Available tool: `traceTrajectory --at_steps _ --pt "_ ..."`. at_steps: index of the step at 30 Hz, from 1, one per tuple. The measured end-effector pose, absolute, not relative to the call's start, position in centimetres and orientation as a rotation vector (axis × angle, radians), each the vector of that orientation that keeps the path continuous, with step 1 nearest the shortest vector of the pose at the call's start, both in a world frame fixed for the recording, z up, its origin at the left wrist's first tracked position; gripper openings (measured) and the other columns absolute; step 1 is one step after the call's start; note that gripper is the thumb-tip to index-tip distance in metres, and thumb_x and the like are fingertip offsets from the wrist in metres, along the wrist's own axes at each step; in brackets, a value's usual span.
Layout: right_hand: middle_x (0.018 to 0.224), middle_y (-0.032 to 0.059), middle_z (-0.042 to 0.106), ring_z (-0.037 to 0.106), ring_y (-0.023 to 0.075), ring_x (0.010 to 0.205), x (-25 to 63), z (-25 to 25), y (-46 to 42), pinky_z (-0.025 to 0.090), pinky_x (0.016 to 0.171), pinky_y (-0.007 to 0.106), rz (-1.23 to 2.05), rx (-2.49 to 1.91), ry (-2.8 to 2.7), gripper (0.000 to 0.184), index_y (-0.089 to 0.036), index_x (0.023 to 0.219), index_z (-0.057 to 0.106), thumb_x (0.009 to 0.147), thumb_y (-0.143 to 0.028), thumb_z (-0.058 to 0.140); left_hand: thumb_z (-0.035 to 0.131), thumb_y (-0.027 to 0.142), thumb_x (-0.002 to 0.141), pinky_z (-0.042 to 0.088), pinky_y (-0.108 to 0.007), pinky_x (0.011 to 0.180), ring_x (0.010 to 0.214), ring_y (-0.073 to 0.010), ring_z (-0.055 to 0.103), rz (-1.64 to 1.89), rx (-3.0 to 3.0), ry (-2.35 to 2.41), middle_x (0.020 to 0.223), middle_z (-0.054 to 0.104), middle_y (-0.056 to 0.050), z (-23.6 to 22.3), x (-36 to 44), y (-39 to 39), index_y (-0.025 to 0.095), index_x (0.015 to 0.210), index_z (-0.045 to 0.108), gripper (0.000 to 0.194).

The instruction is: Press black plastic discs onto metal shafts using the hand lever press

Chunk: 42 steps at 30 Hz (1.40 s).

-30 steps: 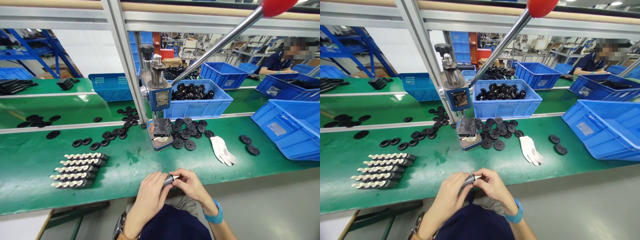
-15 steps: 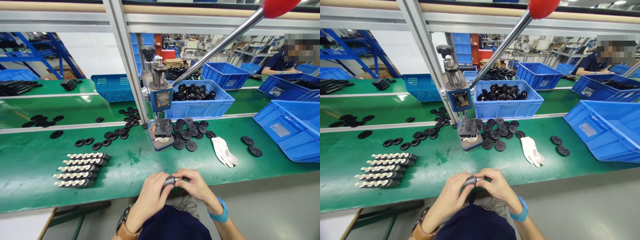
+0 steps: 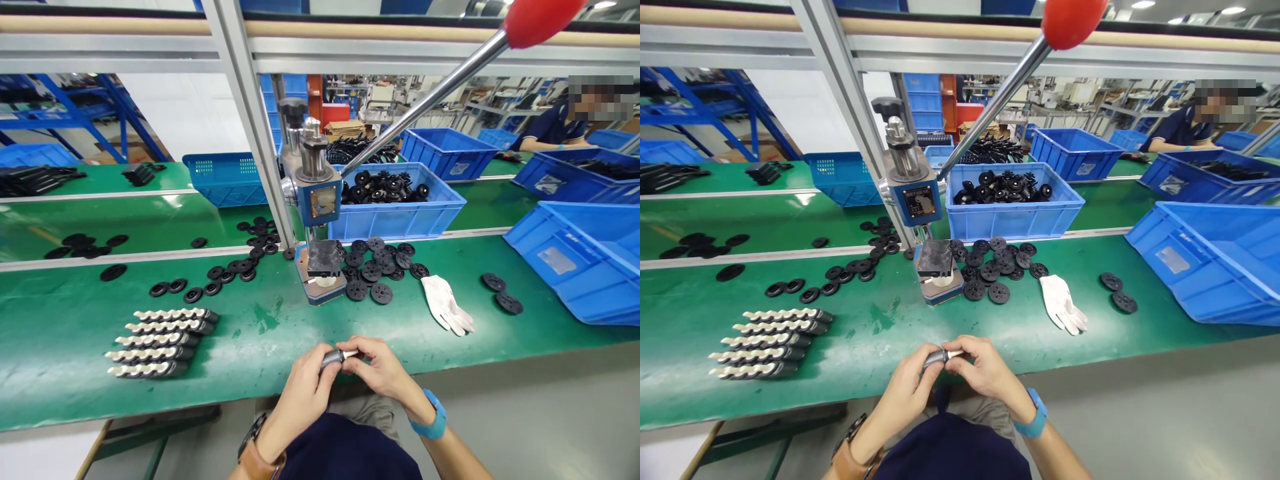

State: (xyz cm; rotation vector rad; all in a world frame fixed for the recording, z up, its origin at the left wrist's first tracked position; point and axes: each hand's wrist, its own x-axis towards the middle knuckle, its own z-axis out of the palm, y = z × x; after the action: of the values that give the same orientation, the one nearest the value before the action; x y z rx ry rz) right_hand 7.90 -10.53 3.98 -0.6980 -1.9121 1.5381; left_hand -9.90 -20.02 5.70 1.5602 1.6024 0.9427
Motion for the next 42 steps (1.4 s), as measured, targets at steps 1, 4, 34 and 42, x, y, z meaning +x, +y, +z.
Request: traceTrajectory --at_steps 1,4,34,42 --pt "0.085 0.0043 0.079 0.07 0.016 0.067 7.9 3.8 -10.2 0.058 0.065 0.027 1.526 -0.715 -1.935 0.026 -0.02 0.112 0.079 0.094 -0.036 0.069 0.047 0.039 0.105 0.043 -0.032 0.074 0.078 -0.0214 0.061 0.985 1.481 1.56 0.084 0.068 -0.004 5.5 -9.8 -19.8 0.021 0.099 0.064 0.026" --pt "0.087 0.0051 0.08 0.073 0.0183 0.074 8.4 3.3 -7.6 0.06 0.069 0.029 1.239 -0.883 -2.018 0.034 -0.02 0.114 0.079 0.095 -0.045 0.065 0.054 0.054 0.101 0.042 -0.029 0.069 0.069 -0.018 0.056 1.179 1.162 1.419 0.071 0.062 0.0 5.4 -9.3 -19.2 0.019 0.095 0.066 0.038" --pt "0.11 0.0098 0.082 0.078 0.0279 0.095 9.1 2.3 -7.8 0.062 0.087 0.037 0.838 -1.212 -1.864 0.035 -0.02 0.114 0.08 0.102 -0.044 0.057 0.087 0.047 0.07 0.014 -0.018 0.04 0.036 -0.0004 0.015 1.27 0.069 0.925 0.047 0.027 0.016 3.4 -7.7 -19.1 0.016 0.078 0.06 0.041" --pt "0.109 0.0089 0.082 0.076 0.0297 0.1 8.7 3.8 -8.9 0.062 0.089 0.04 1.081 -1.147 -1.756 0.037 -0.022 0.113 0.081 0.1 -0.05 0.061 0.083 0.047 0.078 0.012 -0.017 0.038 0.034 -0.0016 0.016 1.156 -0.093 0.686 0.045 0.028 0.015 3.4 -8.5 -18.9 0.016 0.085 0.062 0.037"
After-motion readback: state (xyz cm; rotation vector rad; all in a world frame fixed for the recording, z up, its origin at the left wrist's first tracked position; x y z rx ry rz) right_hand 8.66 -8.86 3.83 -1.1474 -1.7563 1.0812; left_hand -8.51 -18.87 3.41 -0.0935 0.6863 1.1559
